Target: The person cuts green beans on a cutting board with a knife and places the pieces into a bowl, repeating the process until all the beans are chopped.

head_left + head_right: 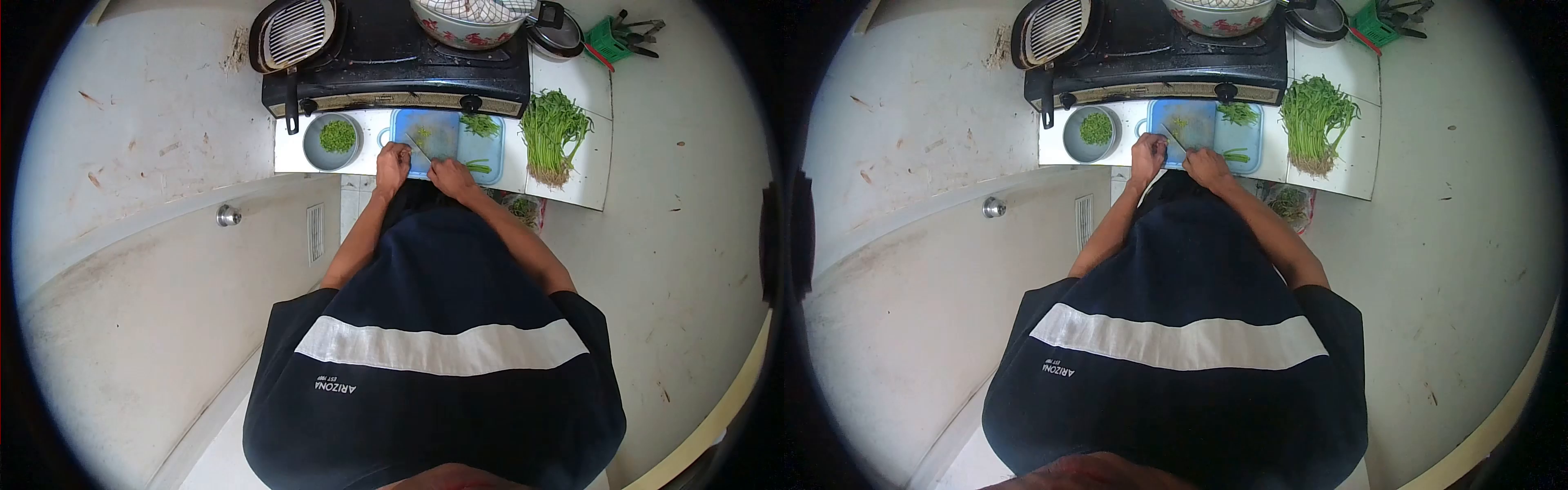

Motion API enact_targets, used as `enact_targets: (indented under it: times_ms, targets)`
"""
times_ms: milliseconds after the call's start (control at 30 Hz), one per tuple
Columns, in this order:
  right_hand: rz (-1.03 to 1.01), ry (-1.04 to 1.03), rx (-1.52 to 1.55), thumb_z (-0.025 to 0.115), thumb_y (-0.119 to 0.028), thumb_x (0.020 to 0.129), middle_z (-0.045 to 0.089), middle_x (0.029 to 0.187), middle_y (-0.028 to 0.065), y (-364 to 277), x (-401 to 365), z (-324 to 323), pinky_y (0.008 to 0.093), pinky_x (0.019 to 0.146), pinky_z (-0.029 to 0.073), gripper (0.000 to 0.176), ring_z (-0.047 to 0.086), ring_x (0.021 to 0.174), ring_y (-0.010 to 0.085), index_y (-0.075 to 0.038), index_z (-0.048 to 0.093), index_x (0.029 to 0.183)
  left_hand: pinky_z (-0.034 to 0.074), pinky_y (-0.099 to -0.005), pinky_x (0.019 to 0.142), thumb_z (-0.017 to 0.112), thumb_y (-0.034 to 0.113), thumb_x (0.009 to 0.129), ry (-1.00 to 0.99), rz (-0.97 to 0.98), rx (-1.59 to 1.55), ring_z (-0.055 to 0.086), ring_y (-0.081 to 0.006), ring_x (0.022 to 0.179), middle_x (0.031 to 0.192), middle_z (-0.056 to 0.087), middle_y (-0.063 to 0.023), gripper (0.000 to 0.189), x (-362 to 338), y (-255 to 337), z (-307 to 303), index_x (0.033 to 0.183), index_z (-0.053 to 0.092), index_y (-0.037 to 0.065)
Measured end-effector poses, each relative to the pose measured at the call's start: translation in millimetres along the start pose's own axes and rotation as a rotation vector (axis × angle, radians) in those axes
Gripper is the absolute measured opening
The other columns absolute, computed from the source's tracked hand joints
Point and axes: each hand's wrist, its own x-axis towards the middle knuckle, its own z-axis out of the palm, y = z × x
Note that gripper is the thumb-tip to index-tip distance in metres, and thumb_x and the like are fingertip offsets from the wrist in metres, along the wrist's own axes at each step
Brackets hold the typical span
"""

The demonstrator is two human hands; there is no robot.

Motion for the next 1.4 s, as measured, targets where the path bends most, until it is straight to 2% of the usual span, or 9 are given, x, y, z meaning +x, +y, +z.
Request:
enact_targets:
  times_ms: [200,267,333,567,633,867,1067,1133,1400]
  targets:
    - [-0.003,-0.051,0.012,0.052,-0.027,0.1,0.072,0.086,0.0275,-9,-1,1,0.0564,0.077,0.059,0.033,0.073,0.083,0.0455,0.0,0.071,0.099,0.056,-0.042,0.073,0.066,0.0,0.088,-0.017,-0.027,-0.002,0.069,-0.0338,0.079,0.088,0.068,-0.019,0.01,6,-6,0,0.093,0.075,-0.001]
    - [0.008,0.013,0.029,0.057,-0.029,0.099,0.071,0.08,0.0257,-12,-1,5,0.0551,0.074,0.059,0.031,0.072,0.079,0.0452,-0.001,0.069,0.096,0.056,-0.0418,0.073,0.067,-0.001,0.088,-0.027,-0.032,-0.01,0.069,-0.0336,0.078,0.088,0.068,-0.0188,0.01,8,-7,-1,0.093,0.075,-0.001]
    - [0.033,-0.005,0.011,0.057,-0.03,0.099,0.071,0.08,0.0256,-14,-1,8,0.0551,0.074,0.059,0.031,0.072,0.079,0.0451,-0.001,0.069,0.097,0.056,-0.0416,0.073,0.068,-0.001,0.086,-0.032,0.022,0.023,0.069,-0.0337,0.078,0.088,0.069,-0.0186,0.009,8,-8,-3,0.093,0.075,-0.001]
    - [0.068,0.0,-0.026,0.057,-0.03,0.1,0.072,0.081,0.0267,-25,21,16,0.0561,0.073,0.059,0.03,0.072,0.079,0.0455,-0.002,0.069,0.099,0.056,-0.0425,0.076,0.07,-0.002,0.083,-0.048,-0.013,-0.076,0.069,-0.0351,0.082,0.088,0.068,-0.0178,0.009,9,-14,-3,0.091,0.074,-0.001]
    - [0.091,-0.004,-0.051,0.057,-0.03,0.1,0.072,0.081,0.027,-30,22,18,0.0563,0.073,0.059,0.03,0.072,0.079,0.0456,-0.002,0.068,0.1,0.056,-0.0431,0.077,0.07,-0.002,0.083,-0.056,0.046,-0.014,0.069,-0.035,0.084,0.087,0.067,-0.0175,0.009,10,-13,-6,0.091,0.073,0.0]
    - [0.181,0.017,-0.032,0.057,-0.031,0.101,0.071,0.081,0.0283,-45,2,7,0.0566,0.072,0.059,0.032,0.072,0.078,0.0472,0.0,0.066,0.103,0.055,-0.0453,0.079,0.069,-0.003,0.084,-0.115,-0.001,-0.096,0.067,-0.0379,0.086,0.09,0.066,-0.0176,0.011,11,-20,-8,0.093,0.074,0.001]
    - [0.198,0.033,-0.061,0.058,-0.033,0.101,0.071,0.081,0.0286,-45,20,18,0.0575,0.073,0.058,0.033,0.071,0.08,0.0479,-0.001,0.067,0.104,0.055,-0.0458,0.082,0.068,-0.005,0.084,-0.099,0.11,-0.075,0.067,-0.038,0.087,0.089,0.067,-0.0173,0.013,13,-32,-7,0.094,0.074,0.001]
    - [0.197,0.048,-0.059,0.058,-0.033,0.101,0.071,0.081,0.0288,-48,24,18,0.0577,0.073,0.058,0.033,0.071,0.08,0.0481,-0.001,0.067,0.104,0.059,-0.0418,0.075,0.07,-0.003,0.086,-0.13,0.134,-0.057,0.072,-0.0341,0.082,0.095,0.07,-0.0176,0.011,16,-32,-9,0.095,0.075,0.0]
    - [0.227,0.053,-0.058,0.059,-0.034,0.101,0.07,0.083,0.0295,-43,11,14,0.058,0.076,0.057,0.032,0.07,0.082,0.0495,-0.003,0.066,0.105,0.06,-0.0395,0.075,0.07,-0.003,0.086,-0.17,0.106,-0.048,0.073,-0.0317,0.081,0.094,0.07,-0.0164,0.012,18,-41,-6,0.096,0.076,0.002]
